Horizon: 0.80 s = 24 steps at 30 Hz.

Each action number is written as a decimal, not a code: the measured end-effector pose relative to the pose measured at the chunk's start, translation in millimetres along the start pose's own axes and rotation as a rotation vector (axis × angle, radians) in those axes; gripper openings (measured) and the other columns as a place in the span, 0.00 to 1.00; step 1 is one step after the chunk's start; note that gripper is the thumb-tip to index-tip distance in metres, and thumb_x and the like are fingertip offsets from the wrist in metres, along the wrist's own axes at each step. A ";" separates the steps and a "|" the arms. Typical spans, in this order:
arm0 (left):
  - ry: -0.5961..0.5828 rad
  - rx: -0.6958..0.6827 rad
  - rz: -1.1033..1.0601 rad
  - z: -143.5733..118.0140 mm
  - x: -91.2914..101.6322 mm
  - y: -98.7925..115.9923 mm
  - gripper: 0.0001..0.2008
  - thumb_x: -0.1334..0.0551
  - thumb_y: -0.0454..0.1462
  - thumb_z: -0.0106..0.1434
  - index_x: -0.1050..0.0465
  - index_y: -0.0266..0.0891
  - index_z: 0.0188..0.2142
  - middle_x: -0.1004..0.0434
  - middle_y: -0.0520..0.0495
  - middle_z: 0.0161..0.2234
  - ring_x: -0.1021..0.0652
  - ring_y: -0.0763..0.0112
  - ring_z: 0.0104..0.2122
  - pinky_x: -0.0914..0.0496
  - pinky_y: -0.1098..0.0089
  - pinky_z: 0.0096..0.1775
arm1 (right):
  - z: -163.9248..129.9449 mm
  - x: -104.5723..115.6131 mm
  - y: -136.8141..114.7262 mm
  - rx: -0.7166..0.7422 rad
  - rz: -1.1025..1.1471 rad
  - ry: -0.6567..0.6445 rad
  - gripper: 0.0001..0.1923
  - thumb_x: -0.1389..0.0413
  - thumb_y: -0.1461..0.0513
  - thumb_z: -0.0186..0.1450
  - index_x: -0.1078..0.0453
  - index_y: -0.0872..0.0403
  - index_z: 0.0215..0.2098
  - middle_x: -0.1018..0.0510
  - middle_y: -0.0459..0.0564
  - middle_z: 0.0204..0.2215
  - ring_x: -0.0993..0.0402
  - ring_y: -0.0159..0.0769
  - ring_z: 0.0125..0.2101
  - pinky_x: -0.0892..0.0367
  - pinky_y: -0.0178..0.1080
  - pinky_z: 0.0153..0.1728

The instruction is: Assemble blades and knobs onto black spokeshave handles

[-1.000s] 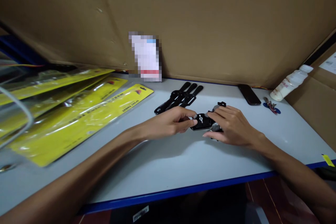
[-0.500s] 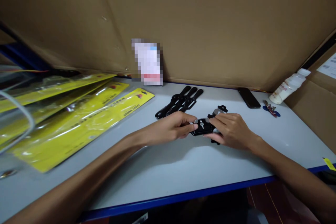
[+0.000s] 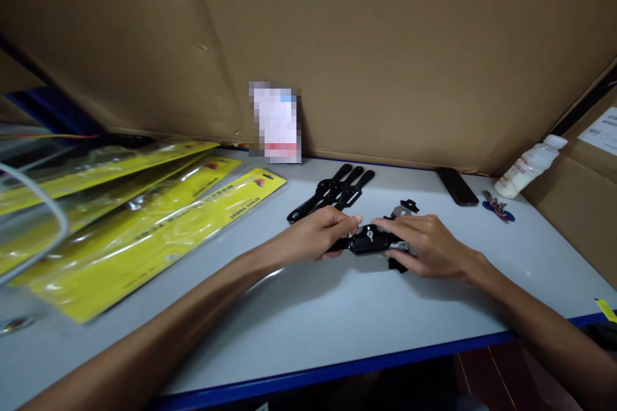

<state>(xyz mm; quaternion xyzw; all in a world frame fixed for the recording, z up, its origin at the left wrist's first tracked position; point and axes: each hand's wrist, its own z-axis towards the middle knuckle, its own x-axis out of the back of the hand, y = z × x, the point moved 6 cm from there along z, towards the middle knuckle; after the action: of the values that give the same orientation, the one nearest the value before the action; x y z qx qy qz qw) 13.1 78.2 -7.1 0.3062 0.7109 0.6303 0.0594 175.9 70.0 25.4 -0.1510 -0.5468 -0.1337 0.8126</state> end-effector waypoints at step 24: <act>0.020 -0.020 0.124 -1.5 -2.2 3.2 0.26 0.45 0.50 0.66 0.42 0.40 0.16 0.44 0.58 0.11 0.45 0.81 0.13 0.51 0.74 0.17 | 4.0 1.0 10.4 -0.196 0.298 -0.002 0.19 0.45 0.67 0.63 0.26 0.52 0.52 0.18 0.45 0.32 0.27 0.32 0.29 0.36 0.35 0.33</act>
<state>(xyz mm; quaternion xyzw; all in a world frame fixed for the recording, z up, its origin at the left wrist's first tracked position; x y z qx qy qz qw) 15.4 75.9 -4.5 0.3427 0.6848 0.6429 0.0162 176.9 81.1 26.8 -0.3090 -0.5036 -0.0644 0.8042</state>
